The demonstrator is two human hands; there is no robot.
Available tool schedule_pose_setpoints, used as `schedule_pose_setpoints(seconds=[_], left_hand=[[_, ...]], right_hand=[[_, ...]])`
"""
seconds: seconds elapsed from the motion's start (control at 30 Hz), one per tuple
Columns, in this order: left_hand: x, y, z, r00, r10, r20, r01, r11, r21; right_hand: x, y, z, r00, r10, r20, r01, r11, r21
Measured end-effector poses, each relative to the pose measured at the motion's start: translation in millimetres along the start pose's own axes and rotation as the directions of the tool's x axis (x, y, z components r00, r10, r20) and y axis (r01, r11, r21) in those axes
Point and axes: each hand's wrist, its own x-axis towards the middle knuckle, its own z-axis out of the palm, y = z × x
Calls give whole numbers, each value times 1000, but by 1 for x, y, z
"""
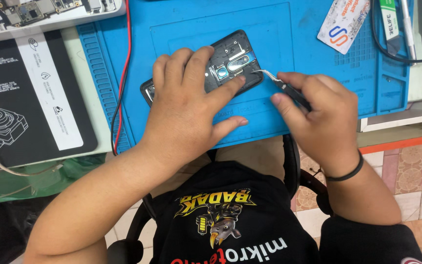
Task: The person disassembles a smartphone on a blue repair mat. They pry open the phone, separate the back cover and frame, lift out the internal board with the attached battery, and use a pointed tool to pry small components from the midframe.
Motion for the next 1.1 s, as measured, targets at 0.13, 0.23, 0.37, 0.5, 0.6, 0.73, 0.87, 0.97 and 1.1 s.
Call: schedule_pose_setpoints(seconds=[0.13,0.23,0.37,0.5,0.6,0.73,0.87,0.97,1.1], left_hand=[[1,3,4,998,-48,-46,48,999,-7],[6,9,14,986,-133,-96,133,991,-3],[13,20,29,962,-212,-174,221,975,33],[17,27,37,952,-227,-205,239,970,38],[18,28,38,950,-232,-210,245,969,39],[18,32,40,946,-246,-210,257,966,29],[19,33,41,942,-247,-228,261,965,31],[19,35,42,936,-255,-242,268,963,22],[20,37,44,924,-264,-277,280,960,17]], right_hand=[[4,8,-1,1000,30,7,-30,998,46],[6,13,-1,1000,11,10,-11,999,30],[8,18,-2,999,-36,14,36,999,20],[9,22,-3,997,-73,10,72,997,27],[10,27,-5,998,-43,41,42,999,27],[10,34,-8,997,-54,53,52,998,39],[10,39,-8,995,-84,48,81,995,55],[9,40,-8,996,-74,46,72,996,53],[8,39,-8,991,-130,26,130,992,-5]])
